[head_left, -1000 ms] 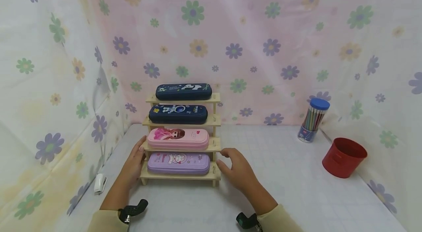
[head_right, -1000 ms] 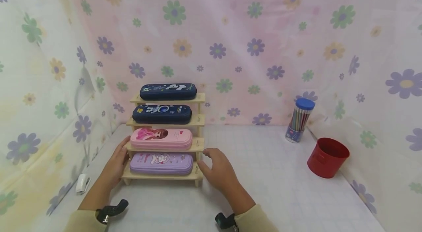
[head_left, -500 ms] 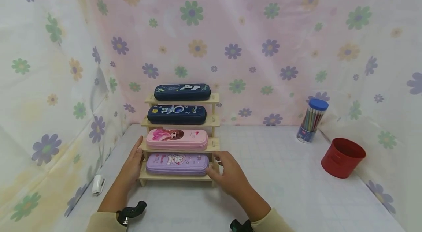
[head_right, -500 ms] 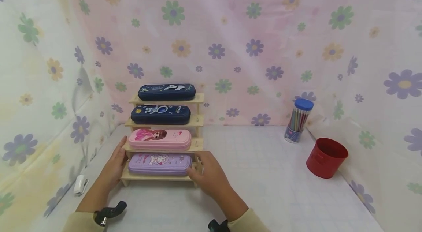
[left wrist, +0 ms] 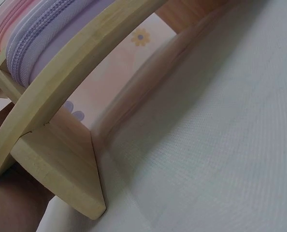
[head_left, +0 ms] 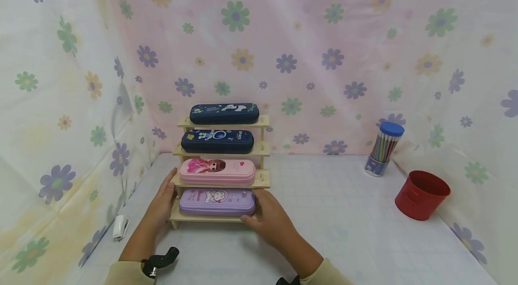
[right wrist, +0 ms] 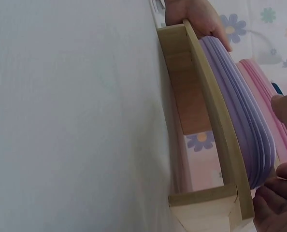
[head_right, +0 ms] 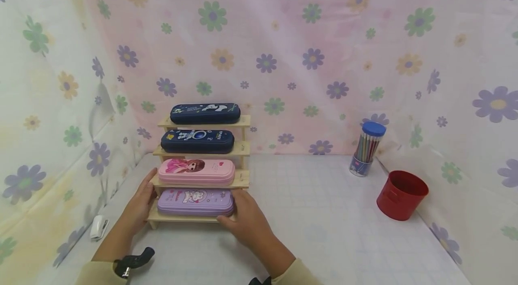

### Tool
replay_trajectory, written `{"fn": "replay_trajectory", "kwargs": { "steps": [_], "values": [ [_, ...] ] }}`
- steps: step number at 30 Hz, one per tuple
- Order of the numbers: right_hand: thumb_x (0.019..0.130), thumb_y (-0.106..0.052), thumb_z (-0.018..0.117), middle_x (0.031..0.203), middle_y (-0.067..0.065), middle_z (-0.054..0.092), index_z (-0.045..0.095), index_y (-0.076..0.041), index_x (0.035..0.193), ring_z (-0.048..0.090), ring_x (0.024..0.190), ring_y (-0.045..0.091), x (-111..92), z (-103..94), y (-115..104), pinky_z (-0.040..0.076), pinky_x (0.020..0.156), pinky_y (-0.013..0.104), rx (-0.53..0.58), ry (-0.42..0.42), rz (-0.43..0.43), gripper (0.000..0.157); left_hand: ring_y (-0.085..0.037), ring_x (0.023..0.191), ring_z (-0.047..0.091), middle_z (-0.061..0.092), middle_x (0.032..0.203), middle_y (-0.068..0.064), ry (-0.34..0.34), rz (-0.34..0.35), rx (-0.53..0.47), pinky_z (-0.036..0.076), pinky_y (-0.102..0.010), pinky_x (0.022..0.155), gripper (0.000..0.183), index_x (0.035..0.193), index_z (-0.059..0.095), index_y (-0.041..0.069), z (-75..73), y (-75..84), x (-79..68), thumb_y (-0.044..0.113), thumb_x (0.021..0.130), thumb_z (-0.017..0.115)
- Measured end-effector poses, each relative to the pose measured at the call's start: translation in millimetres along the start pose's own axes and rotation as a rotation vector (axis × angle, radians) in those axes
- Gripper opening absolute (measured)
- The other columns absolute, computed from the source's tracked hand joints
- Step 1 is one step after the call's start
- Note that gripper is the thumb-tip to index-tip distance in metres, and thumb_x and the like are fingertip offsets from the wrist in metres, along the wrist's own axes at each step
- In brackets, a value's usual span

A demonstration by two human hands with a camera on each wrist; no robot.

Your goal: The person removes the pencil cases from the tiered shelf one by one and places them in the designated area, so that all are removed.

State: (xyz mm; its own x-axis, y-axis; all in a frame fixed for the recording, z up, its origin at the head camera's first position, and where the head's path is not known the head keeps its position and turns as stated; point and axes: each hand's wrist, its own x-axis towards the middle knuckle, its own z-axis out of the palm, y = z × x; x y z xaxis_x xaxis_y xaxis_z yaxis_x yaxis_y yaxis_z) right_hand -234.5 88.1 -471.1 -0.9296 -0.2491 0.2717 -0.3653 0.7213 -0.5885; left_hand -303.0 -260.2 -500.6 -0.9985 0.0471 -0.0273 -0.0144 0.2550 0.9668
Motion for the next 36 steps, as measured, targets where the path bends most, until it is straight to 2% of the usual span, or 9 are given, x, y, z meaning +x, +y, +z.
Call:
{"fn": "replay_trajectory", "kwargs": {
  "steps": [9,16,25,31,36],
  "values": [
    [0.09,-0.048,0.081,0.153,0.008,0.055,0.047,-0.009,0.155,0.05,0.144,0.028,7,8.9,-11,0.04,0.121,0.049,0.004,-0.014,0.07,0.084,-0.035,0.164,0.007,0.006,0.178,0.0,0.007,-0.01,-0.001,0.009,-0.06,0.129,0.062,0.166,0.005,0.049,1.4,1.0,-0.5,0.066,0.108,0.02],
    [0.087,-0.039,0.086,0.146,0.012,0.056,0.053,-0.005,0.151,0.051,0.14,0.03,8,14.0,-10,0.043,0.119,0.049,0.038,0.045,0.049,0.08,-0.034,0.164,0.006,0.006,0.178,0.0,0.016,-0.013,0.003,0.009,-0.061,0.129,0.061,0.167,0.005,0.048,2.0,2.0,-0.9,0.063,0.11,0.02],
    [0.083,-0.047,0.089,0.139,0.007,0.052,0.055,-0.008,0.148,0.054,0.13,0.019,6,20.7,-7,0.047,0.115,0.046,0.022,0.025,0.08,0.083,-0.038,0.163,0.009,0.007,0.178,-0.004,0.006,-0.033,0.028,0.008,-0.062,0.129,0.058,0.167,0.004,0.048,-0.4,4.3,-5.8,0.058,0.111,0.019],
    [0.084,-0.049,0.087,0.148,0.005,0.056,0.051,-0.012,0.152,0.054,0.137,0.022,8,19.5,-10,0.045,0.117,0.047,0.001,-0.007,0.095,0.086,-0.036,0.163,0.007,0.006,0.178,-0.002,0.021,-0.018,0.053,0.007,-0.062,0.129,0.06,0.167,0.005,0.047,-1.9,5.3,-3.8,0.061,0.11,0.019],
    [0.083,-0.048,0.088,0.149,0.004,0.058,0.05,-0.013,0.152,0.054,0.14,0.024,7,17.6,-10,0.044,0.118,0.049,0.005,-0.016,0.123,0.086,-0.034,0.164,0.005,0.004,0.178,0.001,0.013,-0.033,0.061,0.006,-0.061,0.129,0.06,0.166,0.005,0.049,-0.6,5.8,-3.1,0.063,0.109,0.018]
  ]
}}
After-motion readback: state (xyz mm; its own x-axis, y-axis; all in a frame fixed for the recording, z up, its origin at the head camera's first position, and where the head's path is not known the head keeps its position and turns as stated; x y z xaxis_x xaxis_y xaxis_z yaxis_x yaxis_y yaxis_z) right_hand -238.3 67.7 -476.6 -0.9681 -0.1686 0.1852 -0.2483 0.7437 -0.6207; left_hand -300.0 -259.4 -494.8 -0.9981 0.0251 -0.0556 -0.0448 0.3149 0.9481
